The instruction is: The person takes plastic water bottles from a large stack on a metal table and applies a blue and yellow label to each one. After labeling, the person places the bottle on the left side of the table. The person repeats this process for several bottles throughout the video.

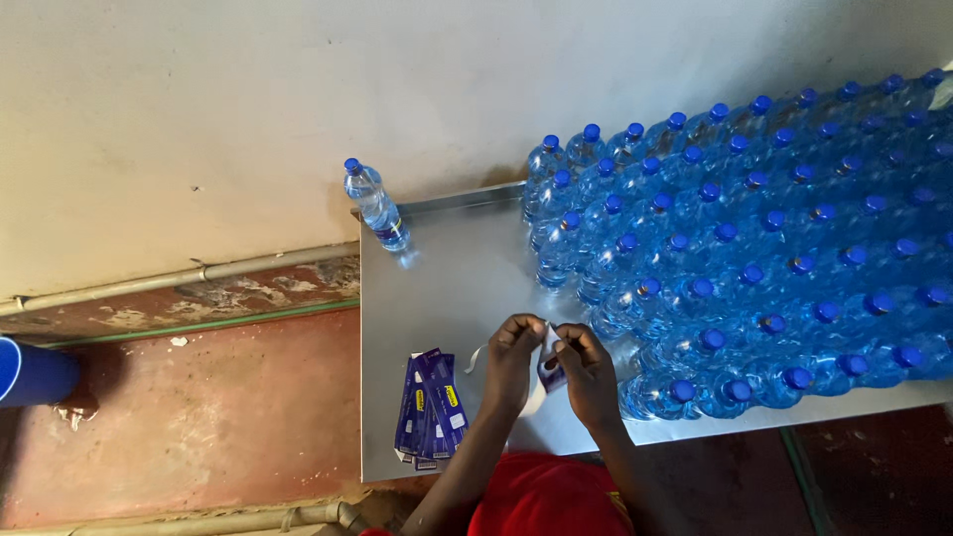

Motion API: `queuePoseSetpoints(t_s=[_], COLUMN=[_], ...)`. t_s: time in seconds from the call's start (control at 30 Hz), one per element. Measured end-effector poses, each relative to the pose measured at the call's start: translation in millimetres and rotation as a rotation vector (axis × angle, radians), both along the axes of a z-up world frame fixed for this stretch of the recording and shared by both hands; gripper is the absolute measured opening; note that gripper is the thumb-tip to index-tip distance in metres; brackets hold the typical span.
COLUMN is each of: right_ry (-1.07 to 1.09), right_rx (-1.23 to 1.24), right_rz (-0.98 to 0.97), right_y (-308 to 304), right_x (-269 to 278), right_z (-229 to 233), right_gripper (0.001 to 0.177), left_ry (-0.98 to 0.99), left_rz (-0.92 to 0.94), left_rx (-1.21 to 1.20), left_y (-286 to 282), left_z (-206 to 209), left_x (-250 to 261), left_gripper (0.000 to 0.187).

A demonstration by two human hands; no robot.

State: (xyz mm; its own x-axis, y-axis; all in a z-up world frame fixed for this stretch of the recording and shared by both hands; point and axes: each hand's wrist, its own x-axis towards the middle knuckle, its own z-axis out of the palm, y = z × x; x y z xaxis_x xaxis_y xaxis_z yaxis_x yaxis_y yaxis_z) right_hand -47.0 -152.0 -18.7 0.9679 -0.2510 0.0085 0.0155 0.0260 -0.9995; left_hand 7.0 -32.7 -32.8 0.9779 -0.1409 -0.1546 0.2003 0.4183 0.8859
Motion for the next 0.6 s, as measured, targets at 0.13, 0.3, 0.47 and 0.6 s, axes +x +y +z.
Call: queuePoseSetpoints(t_s=[0.13,0.3,0.47,0.6], right_ry=[0.029,-0.073,-0.457,-0.401], right_rx=[0.204,0.638,0.728,0.266], right_rz=[-0.151,-0.409,-0.534,-0.671], right_y=[-17,-89,-185,-179], right_x=[-1,-2,-33,-51], right_z=[-35,1,28,43], right_gripper=[0.013,0.010,0.030,0.049], left_ry=[0.048,0.075,0.126,0.040], left_rz=[0.099,0.178,0.126,-0.844], left_rx=[-0.421,-0.677,0.726,0.889], left_y=[18,78,92,69], left_z=[-5,-39,-93,-121], left_x=[26,57,12,-52], left_gripper=[0.012,0.013,0.029,0.021])
